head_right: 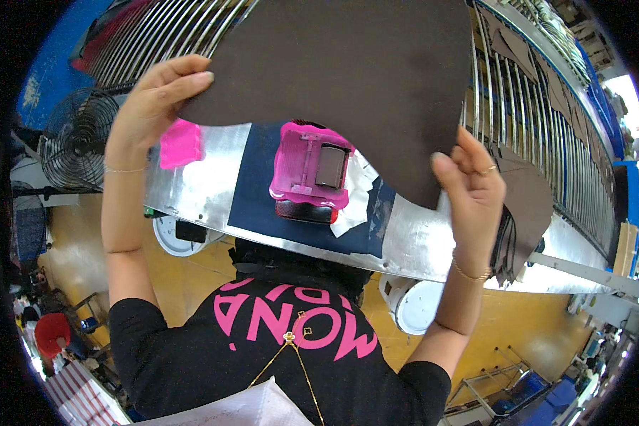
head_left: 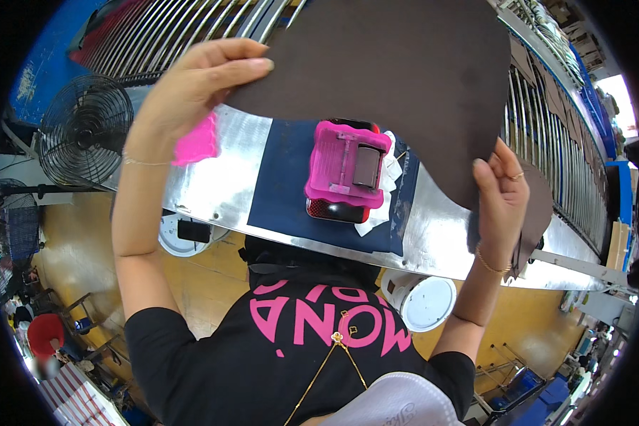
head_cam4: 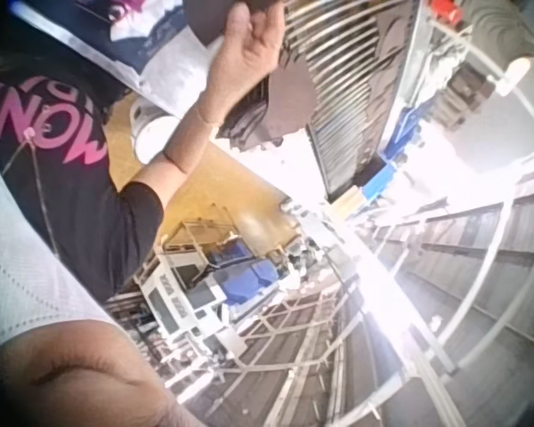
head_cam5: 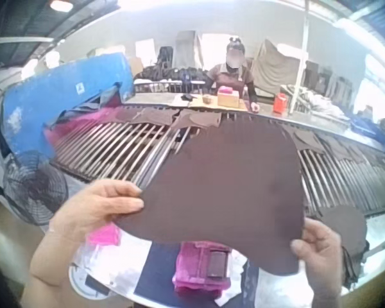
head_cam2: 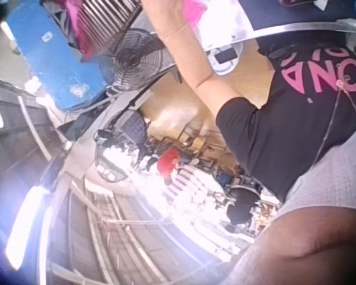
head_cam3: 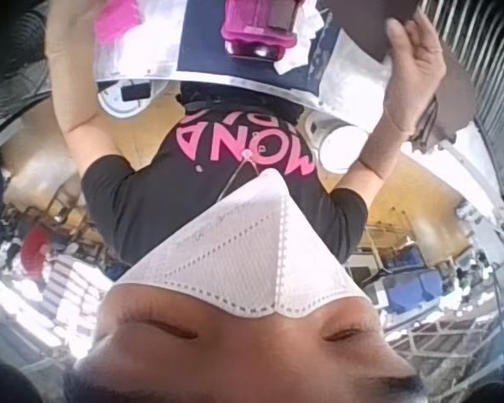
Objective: The person cleans a pink plastic mold using a small tool to scrape residue and a white cloth to wipe the surface. They also handle brown fabric pieces, placing them on a nearby rack.
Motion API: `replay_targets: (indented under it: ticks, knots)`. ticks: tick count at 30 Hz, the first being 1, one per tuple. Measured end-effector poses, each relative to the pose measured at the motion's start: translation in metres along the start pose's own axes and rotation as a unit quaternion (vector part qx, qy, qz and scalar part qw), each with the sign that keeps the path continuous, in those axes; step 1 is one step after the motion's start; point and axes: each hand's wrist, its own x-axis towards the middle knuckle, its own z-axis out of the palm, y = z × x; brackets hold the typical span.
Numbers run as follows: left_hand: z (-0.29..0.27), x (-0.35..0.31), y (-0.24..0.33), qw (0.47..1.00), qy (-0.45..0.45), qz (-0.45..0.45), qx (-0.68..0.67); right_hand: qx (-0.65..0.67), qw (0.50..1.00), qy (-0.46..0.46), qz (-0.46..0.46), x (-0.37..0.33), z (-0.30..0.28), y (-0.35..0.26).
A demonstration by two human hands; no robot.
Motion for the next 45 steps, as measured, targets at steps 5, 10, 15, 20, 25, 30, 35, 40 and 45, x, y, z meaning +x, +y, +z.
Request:
replay_targets:
  ticks: [5,10,15,20,25,30,35,40,45]
  knots:
    - [-0.050,-0.016,-0.005,0.956,0.104,0.174,0.214,-0.099,0.985,-0.026,-0.135,0.005,0.061,0.022]
    - [-0.073,-0.047,-0.008,0.934,0.169,0.201,0.242,-0.187,0.952,-0.079,-0.228,0.010,0.096,0.039]
    - [-0.072,-0.054,-0.031,0.929,0.170,0.185,0.272,-0.238,0.934,-0.086,-0.251,0.006,0.098,0.044]
    - [-0.044,-0.051,-0.047,0.954,0.114,0.125,0.248,-0.283,0.930,-0.076,-0.222,-0.003,0.063,0.051]
    - [-0.025,-0.042,-0.045,0.954,0.115,0.117,0.253,-0.252,0.953,-0.062,-0.157,0.002,0.050,0.043]
    - [-0.069,-0.053,-0.040,0.951,0.187,0.143,0.200,-0.227,0.938,-0.102,-0.243,0.016,0.097,0.035]
    - [-0.074,-0.066,-0.047,0.959,0.176,0.099,0.200,-0.222,0.938,-0.126,-0.236,0.016,0.101,0.038]
    - [-0.031,-0.057,-0.051,0.970,0.115,0.079,0.197,-0.245,0.936,-0.107,-0.230,0.008,0.069,0.042]
    - [0.009,-0.039,-0.062,0.952,0.065,0.106,0.281,-0.275,0.945,-0.095,-0.147,-0.016,0.021,0.066]
